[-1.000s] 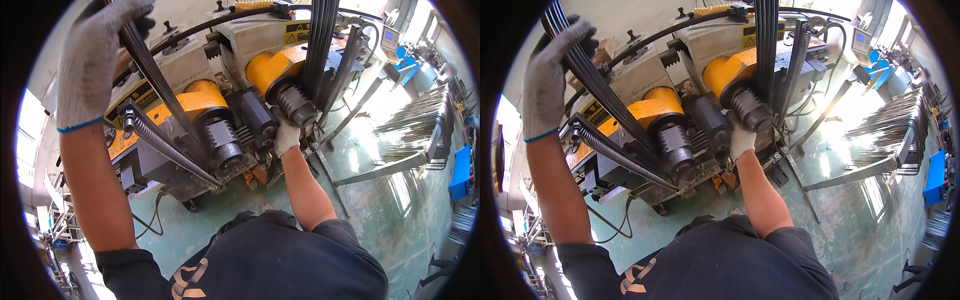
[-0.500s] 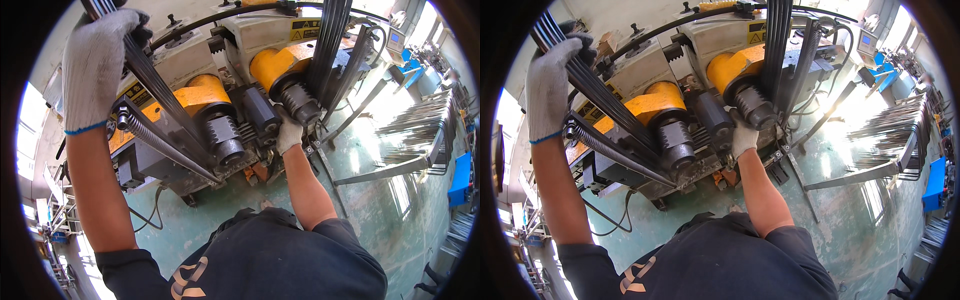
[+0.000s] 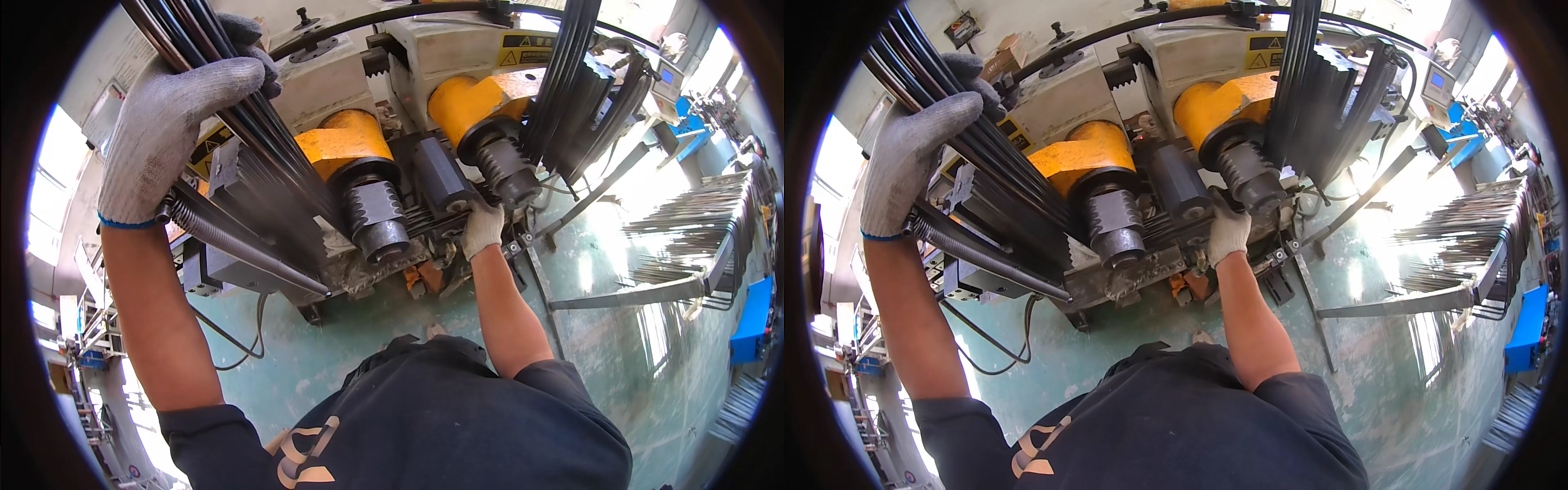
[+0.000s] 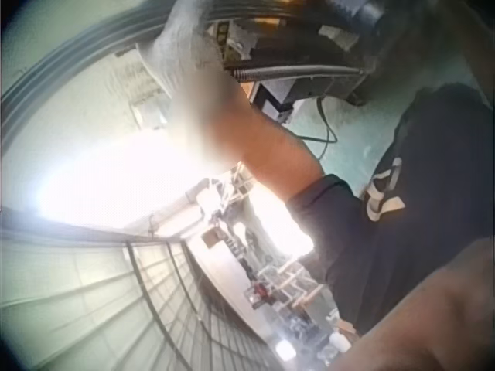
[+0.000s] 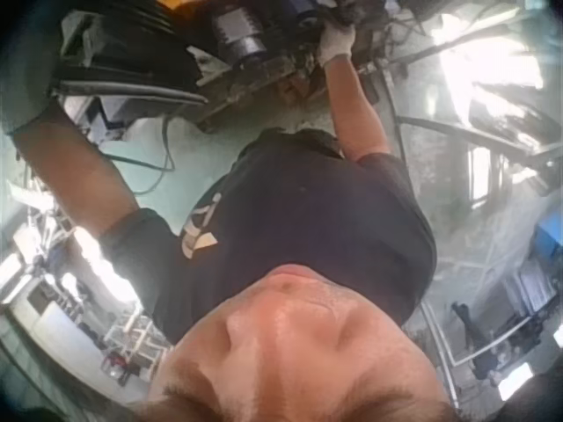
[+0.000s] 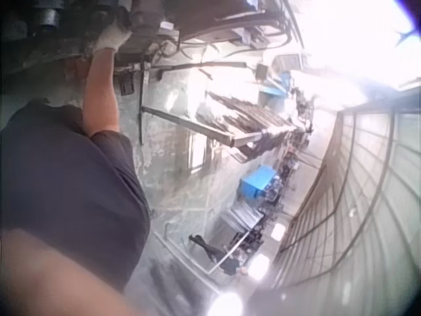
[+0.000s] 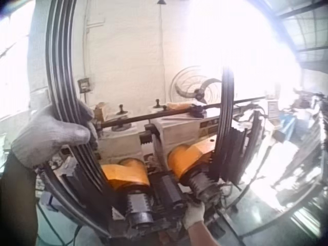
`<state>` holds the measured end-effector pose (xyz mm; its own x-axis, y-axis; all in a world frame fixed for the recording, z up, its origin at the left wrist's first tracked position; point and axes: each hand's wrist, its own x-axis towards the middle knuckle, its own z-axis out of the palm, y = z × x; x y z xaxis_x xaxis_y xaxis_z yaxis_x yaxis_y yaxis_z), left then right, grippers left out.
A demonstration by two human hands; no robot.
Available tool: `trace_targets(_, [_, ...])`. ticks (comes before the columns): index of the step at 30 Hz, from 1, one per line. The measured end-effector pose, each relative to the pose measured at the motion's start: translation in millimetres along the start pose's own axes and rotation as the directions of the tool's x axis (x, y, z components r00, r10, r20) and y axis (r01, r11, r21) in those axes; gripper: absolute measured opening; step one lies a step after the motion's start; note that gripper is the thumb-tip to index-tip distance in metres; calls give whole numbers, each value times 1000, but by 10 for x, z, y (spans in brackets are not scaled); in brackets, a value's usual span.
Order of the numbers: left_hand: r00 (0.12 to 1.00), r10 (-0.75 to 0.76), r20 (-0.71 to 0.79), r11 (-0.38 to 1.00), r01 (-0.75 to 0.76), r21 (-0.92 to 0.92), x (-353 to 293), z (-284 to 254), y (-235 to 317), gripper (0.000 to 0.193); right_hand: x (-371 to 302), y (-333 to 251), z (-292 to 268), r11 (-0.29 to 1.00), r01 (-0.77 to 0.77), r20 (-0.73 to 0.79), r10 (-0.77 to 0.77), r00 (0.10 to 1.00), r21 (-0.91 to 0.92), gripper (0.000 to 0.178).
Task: The person operates a metal rod bending machine to form U-shaped pieces from straight rods. They load rods into the machine, retrieve bent pieces, and stack them on a rack. The person also measures a bent piece on a wooden table using a tape measure and places it with other finished pieces.
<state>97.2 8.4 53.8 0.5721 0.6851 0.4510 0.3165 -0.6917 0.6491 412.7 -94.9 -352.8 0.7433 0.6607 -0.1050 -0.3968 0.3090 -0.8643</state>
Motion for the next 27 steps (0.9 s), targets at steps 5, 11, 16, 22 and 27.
trace_targets(5, [996, -75, -46, 997, 76, 24, -33, 22, 77, 63, 50, 21, -34, 998, 55, 9, -55, 998, 39, 23])
trace_targets(11, [987, -93, -129, 990, 105, 90, -110, 62, 74, 59, 30, -52, 37, 985, -63, 84, 51, 995, 157, 25])
trace_targets(16, [993, -100, -65, 995, 100, -7, -99, 126, 167, 52, 33, 42, 22, 996, 81, 75, -78, 994, -45, 33])
trace_targets(22, [995, -92, -25, 993, 94, 68, -119, 32, 105, 50, -65, -154, 59, 998, -57, 34, 56, 998, 30, 28])
trace_targets(27, [967, -234, -102, 961, 246, 124, -221, -152, 5, 43, 92, 145, -153, 980, 81, 121, -59, 991, -181, 46])
